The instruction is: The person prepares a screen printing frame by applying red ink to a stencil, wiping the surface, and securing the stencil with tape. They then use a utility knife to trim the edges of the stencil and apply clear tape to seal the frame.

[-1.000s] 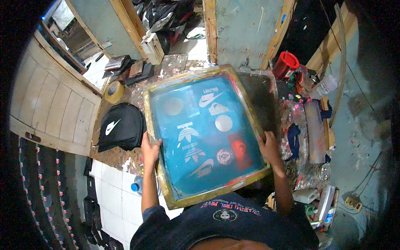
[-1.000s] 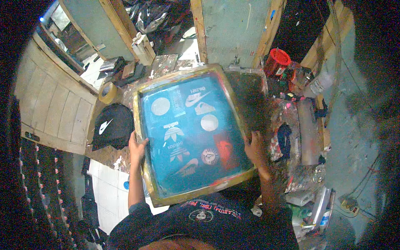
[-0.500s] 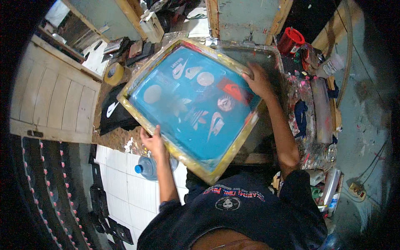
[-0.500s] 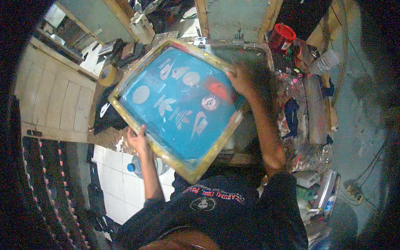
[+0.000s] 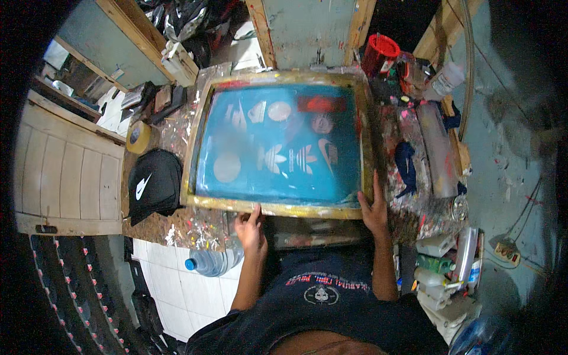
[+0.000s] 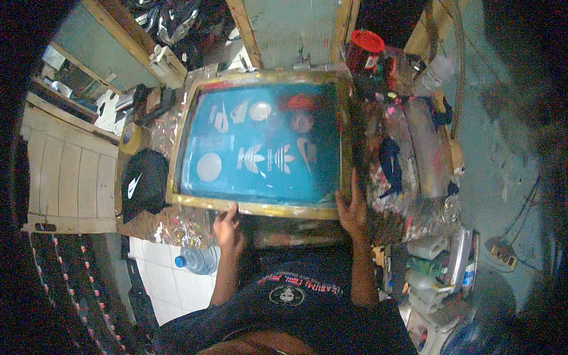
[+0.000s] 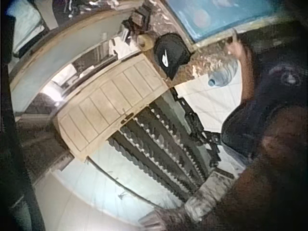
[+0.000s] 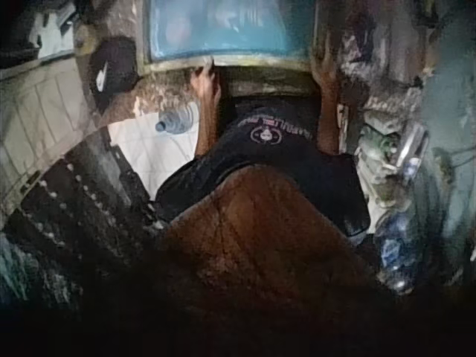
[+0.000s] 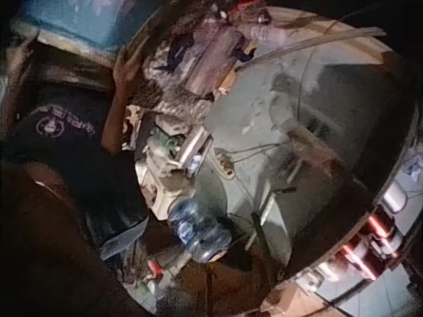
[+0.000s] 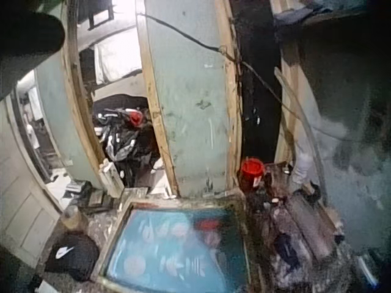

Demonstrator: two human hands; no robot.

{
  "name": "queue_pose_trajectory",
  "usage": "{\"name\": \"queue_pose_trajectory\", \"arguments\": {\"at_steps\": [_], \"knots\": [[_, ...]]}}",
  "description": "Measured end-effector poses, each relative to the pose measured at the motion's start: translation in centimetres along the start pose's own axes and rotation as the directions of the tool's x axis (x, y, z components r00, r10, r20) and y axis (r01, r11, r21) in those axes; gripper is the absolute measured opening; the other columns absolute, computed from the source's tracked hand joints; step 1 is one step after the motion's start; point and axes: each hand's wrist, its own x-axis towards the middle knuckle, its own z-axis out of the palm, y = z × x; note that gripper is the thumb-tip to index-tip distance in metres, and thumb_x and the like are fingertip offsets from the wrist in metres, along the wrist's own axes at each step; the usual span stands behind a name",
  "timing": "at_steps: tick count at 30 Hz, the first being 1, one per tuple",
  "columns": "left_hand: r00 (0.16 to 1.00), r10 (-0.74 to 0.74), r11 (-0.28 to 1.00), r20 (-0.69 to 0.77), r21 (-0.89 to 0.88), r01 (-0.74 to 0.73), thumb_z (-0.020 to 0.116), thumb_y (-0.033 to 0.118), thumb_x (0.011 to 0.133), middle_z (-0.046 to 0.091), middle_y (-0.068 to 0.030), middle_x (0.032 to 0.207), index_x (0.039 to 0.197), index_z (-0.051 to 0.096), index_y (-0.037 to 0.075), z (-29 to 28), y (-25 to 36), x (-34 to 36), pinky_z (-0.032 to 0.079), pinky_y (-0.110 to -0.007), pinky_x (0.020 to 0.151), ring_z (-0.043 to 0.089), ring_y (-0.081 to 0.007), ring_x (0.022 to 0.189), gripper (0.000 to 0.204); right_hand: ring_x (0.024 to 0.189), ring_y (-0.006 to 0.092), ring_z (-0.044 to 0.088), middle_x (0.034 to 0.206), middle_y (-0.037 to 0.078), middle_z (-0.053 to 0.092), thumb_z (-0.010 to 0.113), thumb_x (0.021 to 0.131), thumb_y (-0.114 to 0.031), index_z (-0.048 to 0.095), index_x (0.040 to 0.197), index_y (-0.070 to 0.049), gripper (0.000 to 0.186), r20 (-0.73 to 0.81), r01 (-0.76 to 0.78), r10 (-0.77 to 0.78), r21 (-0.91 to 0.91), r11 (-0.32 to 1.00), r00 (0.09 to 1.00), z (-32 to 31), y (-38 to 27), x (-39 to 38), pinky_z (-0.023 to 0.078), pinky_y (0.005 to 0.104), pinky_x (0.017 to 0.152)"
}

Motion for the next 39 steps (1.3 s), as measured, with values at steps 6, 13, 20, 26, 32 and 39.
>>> {"name": "queue_pose_trajectory", "arguments": {"at_steps": [6, 13, 20, 26, 32, 39], "knots": [[0.994, -0.106, 0.973, 0.006, 0.209, 0.102, 0.078, 0.017, 0.082, 0.054, 0.0037, 0.076, 0.100, 0.058, 0.004, 0.6, 1.9, -2.4, 0.045, -0.020, 0.060, 0.048, -0.0044, 0.062, 0.030, 0.145, 0.0338, 0.027, 0.158, 0.020, 0.026, 0.058, 0.097, -0.032, 0.019, 0.155, -0.007, 0.074, 0.089, 0.042, -0.035, -0.075, 0.996, 0.995, -2.3, 1.5, 3.5, 0.024, 0.0428, 0.117], [0.948, -0.270, 0.939, 0.170, 0.263, 0.221, 0.074, 0.015, 0.087, 0.064, -0.0142, 0.104, 0.110, 0.053, -0.006, -1.6, 2.8, 0.4, 0.056, -0.029, 0.077, 0.069, -0.0207, 0.090, 0.038, 0.144, 0.0316, 0.030, 0.157, 0.020, 0.029, 0.057, 0.098, -0.029, 0.019, 0.155, -0.005, 0.072, 0.158, 0.017, -0.014, -0.013, 1.000, 0.987, -1.8, 0.4, 5.8, 0.024, 0.0412, 0.117], [0.654, -0.604, 0.608, 0.456, 0.794, 0.008, 0.066, 0.019, 0.095, 0.071, -0.0106, 0.094, 0.111, 0.064, -0.006, -3.1, 12.4, 2.2, 0.055, -0.028, 0.079, 0.068, -0.0152, 0.089, 0.030, 0.142, 0.0291, 0.035, 0.153, 0.019, 0.035, 0.059, 0.095, -0.017, 0.024, 0.153, -0.003, 0.069, 0.059, 0.000, 0.001, -0.018, 1.000, 0.998, 0.2, -0.2, 4.0, 0.025, 0.0384, 0.116], [0.527, 0.218, 0.204, 0.821, 0.490, -0.848, 0.072, 0.020, 0.083, 0.070, -0.0178, 0.096, 0.103, 0.065, -0.004, 9.1, 19.8, 14.2, 0.051, -0.037, 0.084, 0.068, -0.0285, 0.092, 0.033, 0.132, 0.0329, 0.048, 0.140, 0.021, 0.050, 0.064, 0.092, -0.022, 0.040, 0.143, -0.002, 0.060, 0.048, 0.077, -0.063, -0.361, 0.929, 0.997, -2.1, -2.5, 7.0, 0.036, 0.0400, 0.110], [0.375, 0.549, -0.052, 0.747, 0.478, -0.877, 0.077, 0.054, 0.073, 0.063, -0.0264, 0.117, 0.121, 0.059, -0.008, 26.0, 16.8, 33.8, 0.046, -0.044, 0.097, 0.060, -0.0387, 0.111, 0.081, 0.115, 0.0390, 0.058, 0.125, 0.022, 0.061, 0.067, 0.090, -0.021, 0.055, 0.130, -0.001, 0.046, -0.014, 0.370, -0.409, -0.400, 0.838, 0.912, 1.3, -6.3, 26.6, 0.044, 0.0401, 0.100], [0.639, 0.287, 0.145, 0.714, 0.627, -0.765, 0.085, 0.056, 0.059, 0.070, -0.0166, 0.072, 0.088, 0.075, 0.001, 32.2, 16.5, 33.9, 0.054, -0.039, 0.073, 0.069, -0.0266, 0.072, 0.063, 0.102, 0.0376, 0.065, 0.110, 0.019, 0.069, 0.076, 0.078, -0.038, 0.067, 0.115, -0.004, 0.051, 0.079, 0.169, -0.150, -0.435, 0.884, 0.986, 7.8, -5.5, 46.6, 0.050, 0.0455, 0.091]]}}
